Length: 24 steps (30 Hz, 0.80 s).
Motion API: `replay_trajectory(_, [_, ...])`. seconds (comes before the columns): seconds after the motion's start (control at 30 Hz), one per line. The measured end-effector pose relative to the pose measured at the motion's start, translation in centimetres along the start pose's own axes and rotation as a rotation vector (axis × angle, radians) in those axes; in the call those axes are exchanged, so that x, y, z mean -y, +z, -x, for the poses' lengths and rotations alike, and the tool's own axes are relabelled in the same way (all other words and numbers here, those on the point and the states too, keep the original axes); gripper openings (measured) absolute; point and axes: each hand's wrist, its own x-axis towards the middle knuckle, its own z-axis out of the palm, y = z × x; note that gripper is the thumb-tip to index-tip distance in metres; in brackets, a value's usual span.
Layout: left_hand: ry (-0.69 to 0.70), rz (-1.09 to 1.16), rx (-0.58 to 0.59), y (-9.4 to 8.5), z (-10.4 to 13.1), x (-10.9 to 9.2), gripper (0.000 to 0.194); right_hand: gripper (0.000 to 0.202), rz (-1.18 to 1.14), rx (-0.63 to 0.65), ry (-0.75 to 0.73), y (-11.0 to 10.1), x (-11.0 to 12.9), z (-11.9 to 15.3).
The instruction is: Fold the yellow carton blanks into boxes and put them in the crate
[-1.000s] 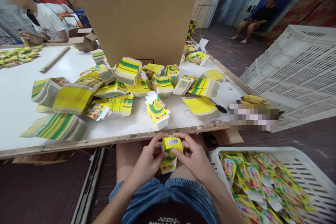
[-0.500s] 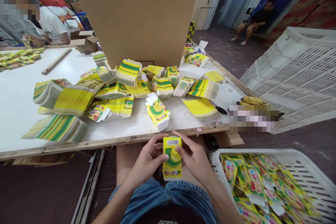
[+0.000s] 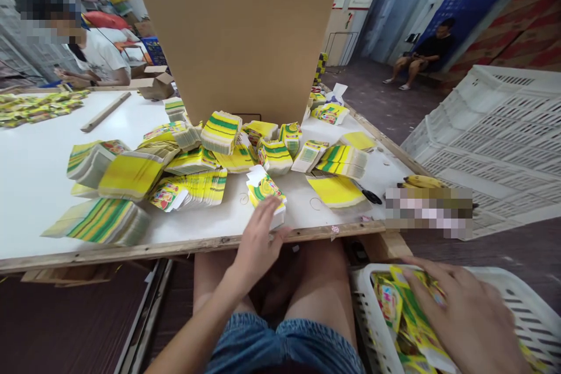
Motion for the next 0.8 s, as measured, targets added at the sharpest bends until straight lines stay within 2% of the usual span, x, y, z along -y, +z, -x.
replay_trajectory(0.07, [-0.005,-0.148,-0.020,-0.1,-1.3,1.9,0.064,0.044,0.022,0.054,0.006,-0.1,-1.3,0.1])
replay_trajectory(0.13, [-0.028,-0.221,0.030,0.2,-1.9,3.3,0.068,0.039,-0.168,0.096,0.023,0.7,0.0,0.2])
replay_trajectory(0.2, [-0.027,-0.237,0.059,0.4,-1.9,3.9,0.056,0.035,-0.417,0.189,0.059,2.1,3.0,0.2])
replay_trajectory(0.3, [0.003,-0.220,0.052,0.0,-1.1,3.7,0.033,0.033,-0.716,0.327,0.158,4.4,8.1,-0.3])
replay_trajectory(0.4, [0.029,-0.199,0.037,-0.8,0.0,2.8,0.029,0.038,-0.978,0.384,0.252,6.3,11.7,-0.8])
replay_trajectory(0.47, [0.132,-0.151,-0.007,-1.0,1.1,2.3,0.032,0.042,-1.133,0.384,0.319,7.2,13.2,-1.0])
replay_trajectory(0.53, [0.320,-0.084,-0.035,-0.9,2.5,1.7,0.039,0.042,-1.290,0.380,0.401,7.8,14.0,-0.9])
replay_trajectory(0.6, [0.481,-0.029,-0.012,-0.5,4.0,1.0,0.045,0.040,-1.404,0.364,0.487,8.0,14.2,-0.5])
replay_trajectory(0.63, [0.513,0.001,0.004,-0.3,4.7,0.7,0.046,0.039,-1.425,0.348,0.525,7.9,14.1,-0.2])
replay_trajectory(0.7, [0.438,0.108,-0.006,-0.1,5.8,-0.1,0.046,0.037,-1.415,0.317,0.566,7.5,13.8,0.5])
replay_trajectory(0.8, [0.024,0.474,-0.141,-0.1,6.2,-1.1,0.047,0.035,-1.399,0.329,0.546,6.7,13.7,1.5])
